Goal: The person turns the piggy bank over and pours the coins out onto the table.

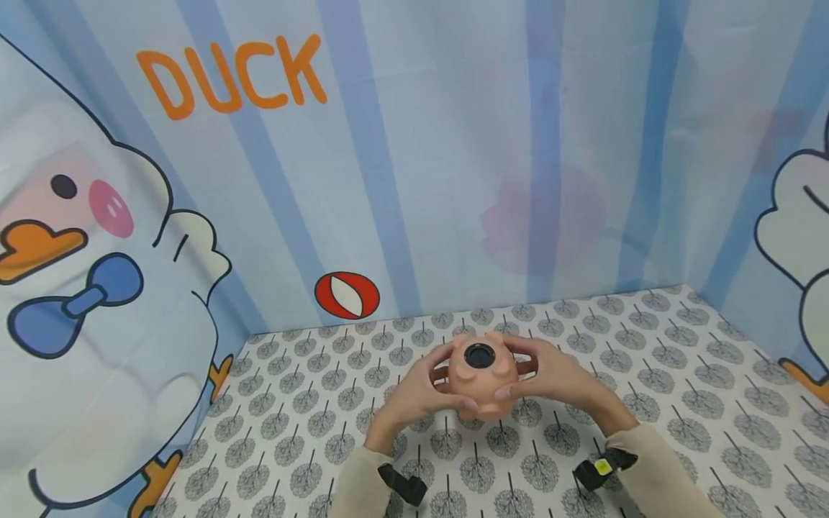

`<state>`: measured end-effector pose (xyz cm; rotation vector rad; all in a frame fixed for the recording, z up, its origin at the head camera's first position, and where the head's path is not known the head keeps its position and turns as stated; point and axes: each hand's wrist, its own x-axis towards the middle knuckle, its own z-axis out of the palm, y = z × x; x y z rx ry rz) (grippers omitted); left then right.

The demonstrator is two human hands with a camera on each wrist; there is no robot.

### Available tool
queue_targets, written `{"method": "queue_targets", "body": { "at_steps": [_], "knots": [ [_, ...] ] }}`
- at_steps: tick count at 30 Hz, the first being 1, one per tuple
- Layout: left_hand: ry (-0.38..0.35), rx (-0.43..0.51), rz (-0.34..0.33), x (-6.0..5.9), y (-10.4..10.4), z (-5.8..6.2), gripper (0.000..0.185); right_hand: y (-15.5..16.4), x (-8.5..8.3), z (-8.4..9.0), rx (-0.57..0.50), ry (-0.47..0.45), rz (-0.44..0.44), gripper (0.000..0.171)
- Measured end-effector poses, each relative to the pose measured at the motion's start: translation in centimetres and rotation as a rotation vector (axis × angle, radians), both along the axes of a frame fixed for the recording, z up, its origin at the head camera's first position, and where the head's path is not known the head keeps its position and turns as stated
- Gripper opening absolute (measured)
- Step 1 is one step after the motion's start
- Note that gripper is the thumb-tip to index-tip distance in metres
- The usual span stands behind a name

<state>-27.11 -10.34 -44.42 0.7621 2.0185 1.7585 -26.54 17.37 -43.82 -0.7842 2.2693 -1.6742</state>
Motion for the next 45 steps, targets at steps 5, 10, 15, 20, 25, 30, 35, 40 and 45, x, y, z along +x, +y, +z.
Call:
{"method": "queue_targets", "body": {
  "at_steps": [5,10,15,20,25,30,35,40,45],
  "knots": [
    [0.058,-0.007,0.025,0.0,0.1,-0.1,0.096,-0.1,0.0,0.2,0.032,0.010,0.027,0.090],
    [0.097,-0.009,0.069,0.0,-0.2,-0.2,0.090,-0.4,-0.2,0.5,0.075,0.029,0.055,0.091],
    [0.133,-0.023,0.097,0.2,0.0,-0.2,0.091,0.3,0.2,1.3,0.094,0.091,0.022,0.080],
    [0.132,-0.061,0.135,0.4,0.2,-0.2,0.096,0.8,0.7,2.5,0.136,0.173,-0.045,0.069],
    [0.149,-0.073,0.134,0.3,0.3,-0.2,0.097,0.5,1.2,3.5,0.206,0.242,-0.177,0.063],
    [0.149,-0.066,0.133,0.3,0.5,-0.2,0.097,0.0,1.2,4.9,0.262,0.339,-0.269,0.058],
    [0.147,-0.055,0.139,0.3,0.6,-0.2,0.096,-0.3,1.1,6.5,0.283,0.436,-0.289,0.046],
    [0.135,-0.057,0.131,0.3,0.8,-0.3,0.097,-0.5,1.1,8.0,0.331,0.487,-0.239,0.039],
    [0.133,-0.068,0.151,0.3,1.1,-0.2,0.097,-1.0,0.7,9.1,0.376,0.492,-0.178,0.031]
  ]
}}
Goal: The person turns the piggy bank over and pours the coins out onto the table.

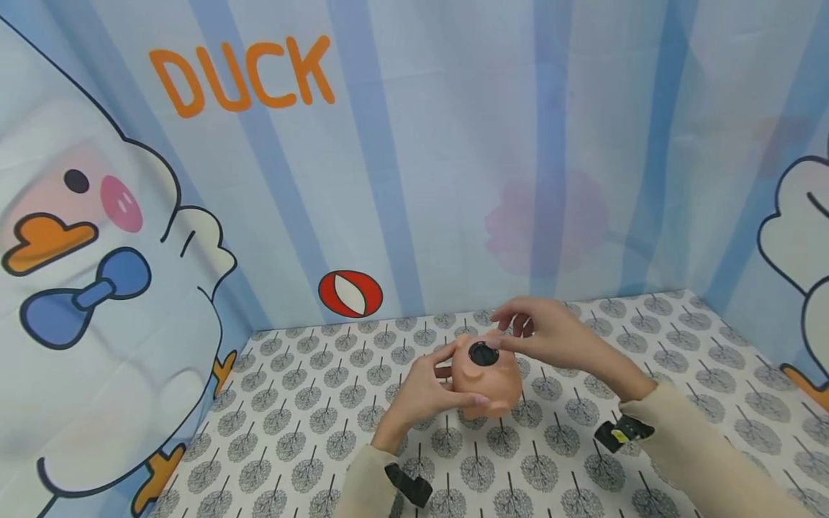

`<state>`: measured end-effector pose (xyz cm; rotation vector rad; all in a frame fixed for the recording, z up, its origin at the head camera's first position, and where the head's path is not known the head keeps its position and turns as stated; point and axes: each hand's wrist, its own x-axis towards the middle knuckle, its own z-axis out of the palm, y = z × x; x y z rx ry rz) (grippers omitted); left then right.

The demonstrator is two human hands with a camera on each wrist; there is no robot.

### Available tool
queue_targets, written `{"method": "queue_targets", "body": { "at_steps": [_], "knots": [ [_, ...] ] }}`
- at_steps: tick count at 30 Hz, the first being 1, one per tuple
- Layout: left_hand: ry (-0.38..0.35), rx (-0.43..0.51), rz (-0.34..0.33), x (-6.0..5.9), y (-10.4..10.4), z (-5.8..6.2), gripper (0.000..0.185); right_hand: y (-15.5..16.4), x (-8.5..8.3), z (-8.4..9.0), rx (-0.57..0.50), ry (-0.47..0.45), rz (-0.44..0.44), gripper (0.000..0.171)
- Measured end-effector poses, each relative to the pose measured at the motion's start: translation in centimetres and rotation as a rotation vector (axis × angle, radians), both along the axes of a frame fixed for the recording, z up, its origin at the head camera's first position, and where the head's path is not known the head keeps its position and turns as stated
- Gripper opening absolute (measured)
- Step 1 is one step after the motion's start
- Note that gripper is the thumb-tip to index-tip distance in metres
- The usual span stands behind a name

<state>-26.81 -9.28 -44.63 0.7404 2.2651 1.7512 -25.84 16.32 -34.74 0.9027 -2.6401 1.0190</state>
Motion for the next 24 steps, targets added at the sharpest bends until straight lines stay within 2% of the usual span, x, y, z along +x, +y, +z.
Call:
{"method": "queue_targets", "body": {
  "at_steps": [7,13,24],
  "knots": [
    [0.001,-0.003,0.012,0.0,0.0,-0.1,0.097,-0.9,-0.4,0.6,0.047,-0.048,0.037,0.016],
    [-0.004,-0.001,0.031,0.1,0.1,-0.1,0.101,-1.7,-0.9,0.6,0.135,-0.102,0.089,0.008],
    [0.010,0.010,0.020,-0.1,0.1,-0.3,0.094,-3.0,-1.4,0.7,0.227,-0.108,0.077,0.008]
  ]
}}
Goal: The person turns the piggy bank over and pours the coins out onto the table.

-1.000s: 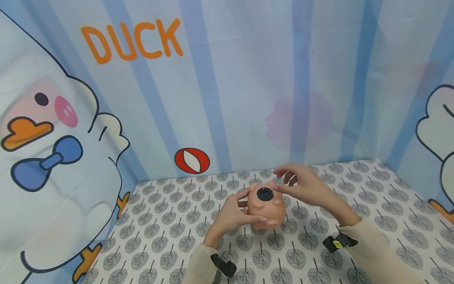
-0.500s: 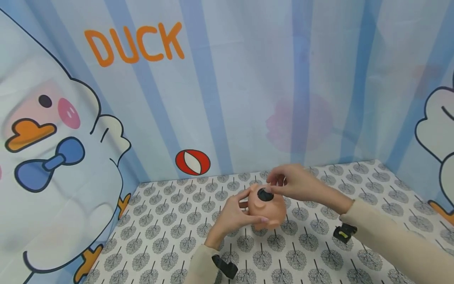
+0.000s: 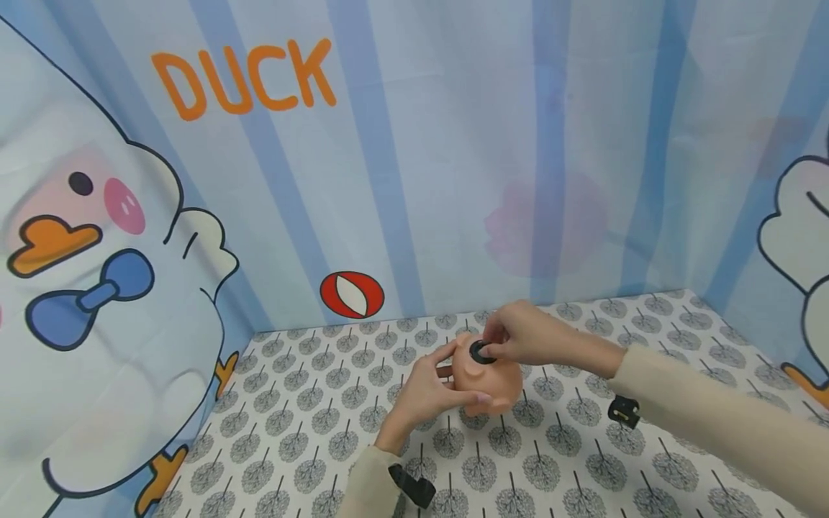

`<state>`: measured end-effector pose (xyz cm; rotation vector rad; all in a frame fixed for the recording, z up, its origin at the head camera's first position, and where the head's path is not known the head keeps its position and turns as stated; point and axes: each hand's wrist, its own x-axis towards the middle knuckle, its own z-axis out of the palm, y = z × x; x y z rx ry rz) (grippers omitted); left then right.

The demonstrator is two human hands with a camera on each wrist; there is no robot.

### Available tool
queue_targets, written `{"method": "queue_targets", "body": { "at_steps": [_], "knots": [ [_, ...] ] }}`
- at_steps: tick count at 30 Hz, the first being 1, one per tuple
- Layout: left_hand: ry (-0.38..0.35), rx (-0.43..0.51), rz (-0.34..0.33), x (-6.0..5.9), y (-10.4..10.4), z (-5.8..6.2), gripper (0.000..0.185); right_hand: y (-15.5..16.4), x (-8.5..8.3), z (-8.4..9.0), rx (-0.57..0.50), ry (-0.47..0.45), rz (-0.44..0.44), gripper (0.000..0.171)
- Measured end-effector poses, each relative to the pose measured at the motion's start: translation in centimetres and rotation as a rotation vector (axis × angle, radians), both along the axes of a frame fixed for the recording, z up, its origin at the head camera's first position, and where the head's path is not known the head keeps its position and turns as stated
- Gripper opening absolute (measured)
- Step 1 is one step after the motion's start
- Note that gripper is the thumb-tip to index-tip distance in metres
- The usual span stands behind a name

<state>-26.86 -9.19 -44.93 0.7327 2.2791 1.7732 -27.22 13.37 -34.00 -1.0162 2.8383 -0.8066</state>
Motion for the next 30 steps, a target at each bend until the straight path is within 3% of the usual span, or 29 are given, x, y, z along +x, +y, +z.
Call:
{"method": "queue_targets", "body": {
  "at_steps": [7,19,30],
  "knots": [
    [-0.012,0.007,0.002,0.0,0.2,-0.2,0.091,-0.2,-0.1,-0.4,0.000,0.007,0.001,0.013],
    [-0.053,0.014,0.019,0.1,0.4,-0.6,0.096,-0.9,0.4,-2.3,-0.067,0.034,-0.081,0.013],
    [-0.048,0.002,0.069,0.2,0.5,-0.2,0.098,-1.4,0.4,-2.4,-0.098,0.054,-0.153,0.011]
  ]
}}
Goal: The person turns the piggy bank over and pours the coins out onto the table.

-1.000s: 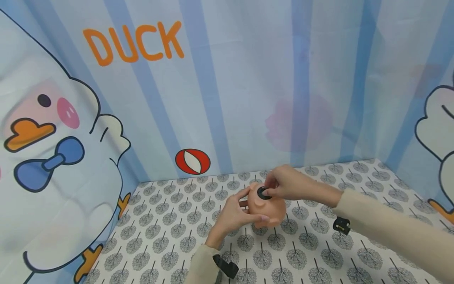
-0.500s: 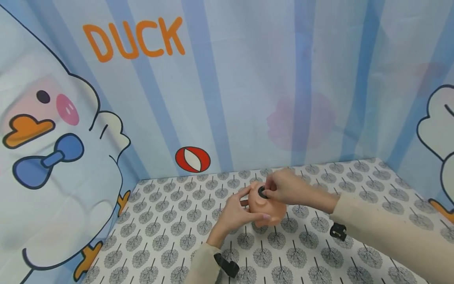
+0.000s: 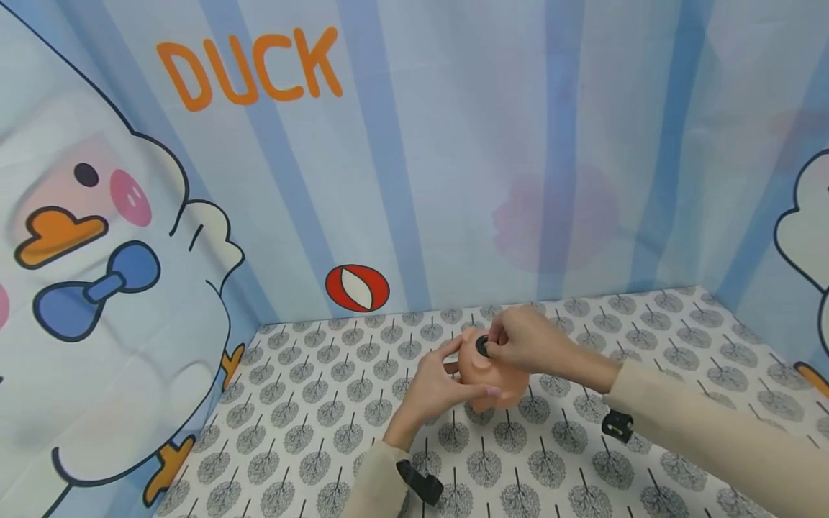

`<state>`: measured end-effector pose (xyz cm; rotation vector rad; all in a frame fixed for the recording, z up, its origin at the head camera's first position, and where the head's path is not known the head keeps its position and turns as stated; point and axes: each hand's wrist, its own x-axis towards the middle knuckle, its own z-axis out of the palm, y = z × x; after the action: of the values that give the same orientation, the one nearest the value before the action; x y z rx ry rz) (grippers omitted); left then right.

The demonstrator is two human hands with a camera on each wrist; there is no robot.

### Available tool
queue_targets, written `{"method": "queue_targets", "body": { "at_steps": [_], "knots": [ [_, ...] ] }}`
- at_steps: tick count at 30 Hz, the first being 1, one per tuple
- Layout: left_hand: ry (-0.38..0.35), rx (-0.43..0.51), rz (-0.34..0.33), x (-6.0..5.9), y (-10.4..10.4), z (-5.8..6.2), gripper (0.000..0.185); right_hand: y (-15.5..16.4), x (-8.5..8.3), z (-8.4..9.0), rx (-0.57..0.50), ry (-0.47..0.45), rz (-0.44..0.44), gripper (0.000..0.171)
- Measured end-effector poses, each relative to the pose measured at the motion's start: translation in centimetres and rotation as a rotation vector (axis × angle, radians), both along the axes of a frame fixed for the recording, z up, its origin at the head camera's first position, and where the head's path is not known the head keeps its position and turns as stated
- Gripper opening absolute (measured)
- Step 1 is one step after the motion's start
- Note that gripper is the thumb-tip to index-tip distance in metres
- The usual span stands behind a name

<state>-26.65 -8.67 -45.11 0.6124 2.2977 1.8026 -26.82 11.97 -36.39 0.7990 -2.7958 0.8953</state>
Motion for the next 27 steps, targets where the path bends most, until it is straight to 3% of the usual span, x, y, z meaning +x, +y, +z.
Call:
{"method": "queue_targets", "body": {
  "at_steps": [19,27],
  "knots": [
    [-0.011,-0.010,0.000,0.12,0.31,0.24,0.102,0.47,0.01,-0.36,-0.005,-0.033,0.031,0.009],
    [-0.022,-0.009,0.015,0.30,0.26,0.34,0.101,0.56,-0.07,-0.53,-0.003,0.009,0.065,0.011]
  ]
}}
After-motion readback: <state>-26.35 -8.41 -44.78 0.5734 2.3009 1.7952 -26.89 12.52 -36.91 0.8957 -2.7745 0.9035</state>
